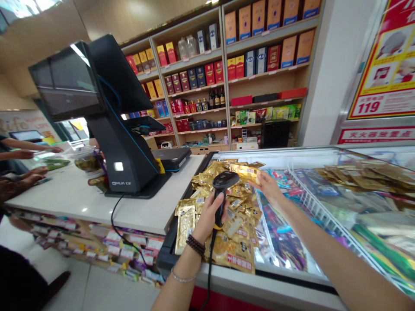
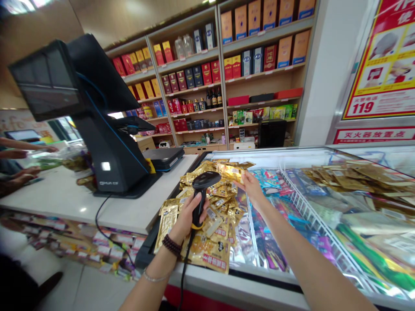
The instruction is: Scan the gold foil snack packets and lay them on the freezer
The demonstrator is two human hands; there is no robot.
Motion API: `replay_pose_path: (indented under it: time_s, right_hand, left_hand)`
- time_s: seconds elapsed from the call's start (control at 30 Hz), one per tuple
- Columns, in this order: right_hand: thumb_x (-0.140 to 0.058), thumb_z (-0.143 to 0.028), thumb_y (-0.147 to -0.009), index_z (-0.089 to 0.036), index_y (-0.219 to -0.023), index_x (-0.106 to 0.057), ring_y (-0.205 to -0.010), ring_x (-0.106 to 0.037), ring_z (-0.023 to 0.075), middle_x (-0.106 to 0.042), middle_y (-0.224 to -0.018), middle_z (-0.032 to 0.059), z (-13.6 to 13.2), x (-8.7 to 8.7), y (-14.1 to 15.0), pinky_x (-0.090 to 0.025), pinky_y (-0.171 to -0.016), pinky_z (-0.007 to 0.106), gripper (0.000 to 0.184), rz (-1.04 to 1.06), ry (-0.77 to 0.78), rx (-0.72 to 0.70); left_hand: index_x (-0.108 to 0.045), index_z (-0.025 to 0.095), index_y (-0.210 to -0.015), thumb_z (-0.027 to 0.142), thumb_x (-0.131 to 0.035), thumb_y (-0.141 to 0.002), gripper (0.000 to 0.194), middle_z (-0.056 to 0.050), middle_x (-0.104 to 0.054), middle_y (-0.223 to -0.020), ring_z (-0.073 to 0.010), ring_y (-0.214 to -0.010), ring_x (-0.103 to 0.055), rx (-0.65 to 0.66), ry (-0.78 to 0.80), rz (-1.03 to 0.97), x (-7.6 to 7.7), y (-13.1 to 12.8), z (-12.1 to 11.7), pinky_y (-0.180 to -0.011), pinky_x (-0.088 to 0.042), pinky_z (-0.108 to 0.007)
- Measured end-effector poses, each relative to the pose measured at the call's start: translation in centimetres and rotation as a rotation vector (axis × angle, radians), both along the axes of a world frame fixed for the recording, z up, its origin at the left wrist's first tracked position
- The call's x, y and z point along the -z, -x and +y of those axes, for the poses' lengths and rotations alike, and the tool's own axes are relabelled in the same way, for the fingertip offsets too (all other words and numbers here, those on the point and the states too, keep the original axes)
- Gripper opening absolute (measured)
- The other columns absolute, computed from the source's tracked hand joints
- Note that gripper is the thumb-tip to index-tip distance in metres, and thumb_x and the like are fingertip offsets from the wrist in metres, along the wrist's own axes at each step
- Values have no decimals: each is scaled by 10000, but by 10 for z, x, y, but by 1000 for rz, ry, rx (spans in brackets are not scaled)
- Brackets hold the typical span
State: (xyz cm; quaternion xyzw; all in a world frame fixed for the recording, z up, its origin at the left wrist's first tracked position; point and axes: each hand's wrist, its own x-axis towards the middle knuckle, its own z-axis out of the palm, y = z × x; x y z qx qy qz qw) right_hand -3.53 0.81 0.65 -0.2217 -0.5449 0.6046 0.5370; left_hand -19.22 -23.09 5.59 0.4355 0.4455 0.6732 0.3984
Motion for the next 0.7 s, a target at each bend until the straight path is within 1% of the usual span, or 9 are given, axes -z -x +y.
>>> replay_pose_path:
  time_s: [0.1, 0.17, 0.23, 0.33, 0.43, 0.5, 0.6, 0.7]
  right_hand:
    - [-955, -698, -809, -321, -1065, -810, -1232, -814, 320, -845, -1102, 29, -2, -2, -2, -719, -1086, 584, 478, 19, -13, -13]
    - [-965, -707, -797, -318, -1065, -810, -1236, -810, 318, -844, -1113, 30, -2, -2, -3, -717, -1090, 586, 498, 25, -14, -14]
    - [-972, -700, -790, -316, -1047, -811, -1237, -809, 321, -845, -1121, 31, -1, -2, -3, -720, -1086, 586, 489, 21, -8, -12]
    - [-978, -683, -779, -330, -1052, -819, -1253, -805, 329, -854, -1157, 21, 0, -2, -3, -715, -1094, 600, 474, 21, -4, -12]
    - [-953, -665, -807, -340, -1060, -820, -1279, -800, 340, -857, -1201, 20, 0, -2, -2, -708, -1108, 604, 433, 12, -9, 2]
    - [-933, -657, -834, -335, -1052, -817, -1274, -804, 339, -854, -1186, 25, -1, -2, -3, -708, -1112, 600, 406, -3, -8, 18]
    - [-936, -662, -837, -335, -1066, -820, -1262, -804, 325, -849, -1162, 18, -1, -2, -3, -704, -1116, 606, 416, -6, -6, 16]
    - [-957, -665, -821, -342, -1094, -830, -1282, -794, 319, -850, -1195, 11, -2, -1, -4, -700, -1126, 596, 441, 22, -3, 0]
  left_hand:
    - [-735, 174, -1022, 831, -896, -789, 715, 33, -620, -728, -67, -427, -463, 16, -7, -3, -1, -1, -1, -433, -284, -246]
    - [-720, 176, -972, 834, -896, -792, 705, 17, -633, -738, -67, -429, -464, 33, -8, 9, -1, -1, -2, -432, -284, -247]
    - [-699, 178, -929, 835, -893, -796, 698, 4, -640, -746, -68, -431, -467, 51, -7, 23, -2, -2, -2, -432, -283, -248]
    - [-702, 180, -943, 832, -889, -803, 692, 3, -639, -745, -73, -435, -464, 74, -7, 30, -3, -3, -2, -436, -284, -247]
    - [-715, 180, -964, 833, -885, -805, 693, 4, -639, -748, -75, -436, -463, 82, -5, 31, -3, -3, -2, -437, -283, -247]
    - [-712, 184, -950, 829, -887, -806, 684, 8, -632, -749, -76, -435, -465, 85, -6, 27, -2, -2, -3, -436, -283, -247]
    - [-692, 191, -918, 822, -889, -813, 669, 9, -633, -750, -73, -435, -470, 90, -12, 21, -2, -2, -3, -437, -282, -246]
    - [-692, 189, -924, 831, -893, -801, 684, 9, -637, -742, -70, -432, -467, 92, -7, 17, -3, -2, -3, -438, -278, -245]
